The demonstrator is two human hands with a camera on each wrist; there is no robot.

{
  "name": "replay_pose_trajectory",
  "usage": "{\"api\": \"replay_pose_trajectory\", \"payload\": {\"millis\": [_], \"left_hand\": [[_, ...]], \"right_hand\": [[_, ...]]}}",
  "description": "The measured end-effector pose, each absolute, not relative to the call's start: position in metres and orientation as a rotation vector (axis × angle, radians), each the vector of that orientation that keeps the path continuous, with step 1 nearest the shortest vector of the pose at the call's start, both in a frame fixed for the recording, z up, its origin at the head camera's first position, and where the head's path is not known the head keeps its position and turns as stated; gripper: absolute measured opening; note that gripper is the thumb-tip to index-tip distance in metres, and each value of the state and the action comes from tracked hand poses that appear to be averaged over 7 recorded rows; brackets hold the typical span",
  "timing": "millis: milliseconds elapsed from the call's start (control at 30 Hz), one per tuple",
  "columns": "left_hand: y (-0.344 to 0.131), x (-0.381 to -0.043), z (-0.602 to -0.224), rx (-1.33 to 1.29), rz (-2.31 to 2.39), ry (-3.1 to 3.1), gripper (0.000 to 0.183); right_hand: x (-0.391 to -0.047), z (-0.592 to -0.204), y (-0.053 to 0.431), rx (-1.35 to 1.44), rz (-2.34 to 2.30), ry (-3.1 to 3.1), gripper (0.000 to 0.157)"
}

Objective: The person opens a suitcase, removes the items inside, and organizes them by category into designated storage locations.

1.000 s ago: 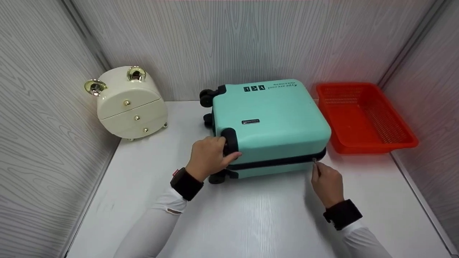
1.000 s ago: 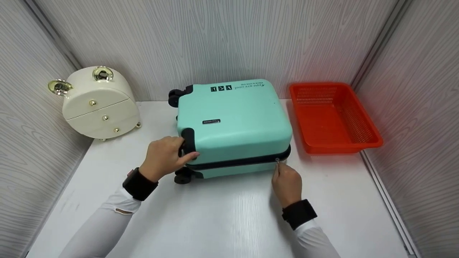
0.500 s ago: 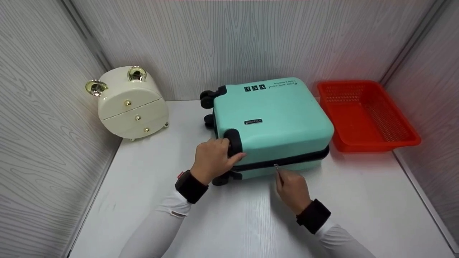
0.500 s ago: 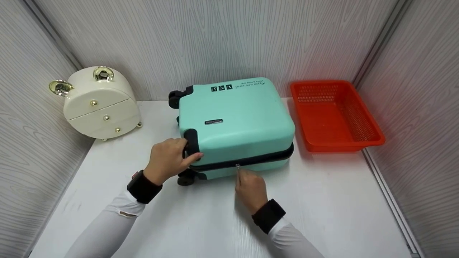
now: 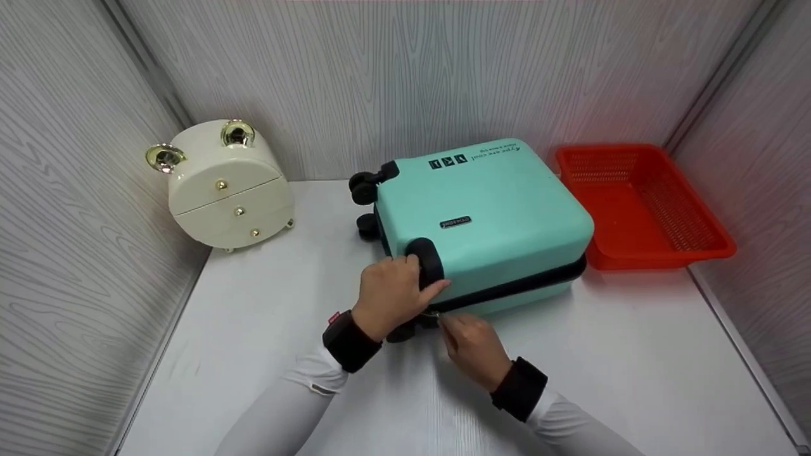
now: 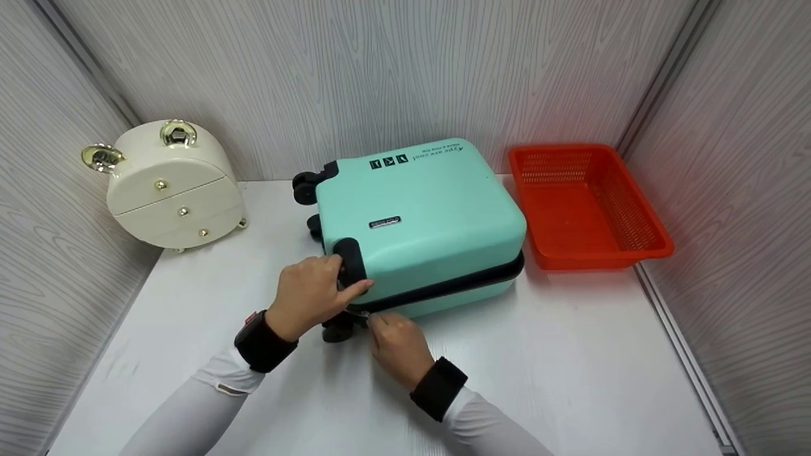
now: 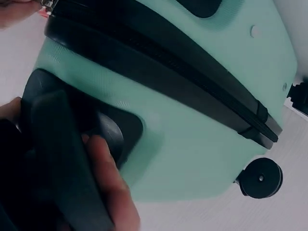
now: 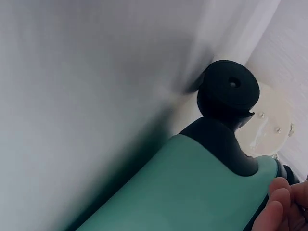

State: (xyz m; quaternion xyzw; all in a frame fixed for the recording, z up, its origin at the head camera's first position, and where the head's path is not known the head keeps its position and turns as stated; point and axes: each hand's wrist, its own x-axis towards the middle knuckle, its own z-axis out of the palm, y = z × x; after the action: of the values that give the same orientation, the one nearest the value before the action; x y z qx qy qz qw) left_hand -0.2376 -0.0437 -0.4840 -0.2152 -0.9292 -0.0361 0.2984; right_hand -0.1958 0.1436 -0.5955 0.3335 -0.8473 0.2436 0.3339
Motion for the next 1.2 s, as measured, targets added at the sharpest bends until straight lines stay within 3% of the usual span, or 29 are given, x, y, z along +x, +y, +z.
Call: {"api": "replay_pose_trajectory", "payload": {"millis": [267, 433, 667, 867, 1200], "left_hand": [[-0.083, -0.299, -0.439, -0.608, -0.676, -2.735, 0.057], [-0.106, -0.356, -0.435, -0.635, -0.547, -2.718, 0.029], [-0.118, -0.411, -0.444, -0.608, -0.201, -2.975, 0.053], [-0.119, -0.423, -0.452, -0.481, -0.194, -3.045, 0.052], [-0.127, -0.407, -0.465, -0.394, -0.258, -2.923, 0.046]], "right_hand": [[-0.198, -0.595, 0.147, 0.797, 0.587, -2.273, 0.006], [-0.201, -0.598, 0.150, 0.799, 0.578, -2.282, 0.002], [-0.202, -0.604, 0.152, 0.831, 0.581, -2.277, 0.007], [-0.201, -0.603, 0.154, 0.861, 0.604, -2.285, 0.008], [-0.206, -0.600, 0.179, 0.800, 0.696, -2.308, 0.008]]}}
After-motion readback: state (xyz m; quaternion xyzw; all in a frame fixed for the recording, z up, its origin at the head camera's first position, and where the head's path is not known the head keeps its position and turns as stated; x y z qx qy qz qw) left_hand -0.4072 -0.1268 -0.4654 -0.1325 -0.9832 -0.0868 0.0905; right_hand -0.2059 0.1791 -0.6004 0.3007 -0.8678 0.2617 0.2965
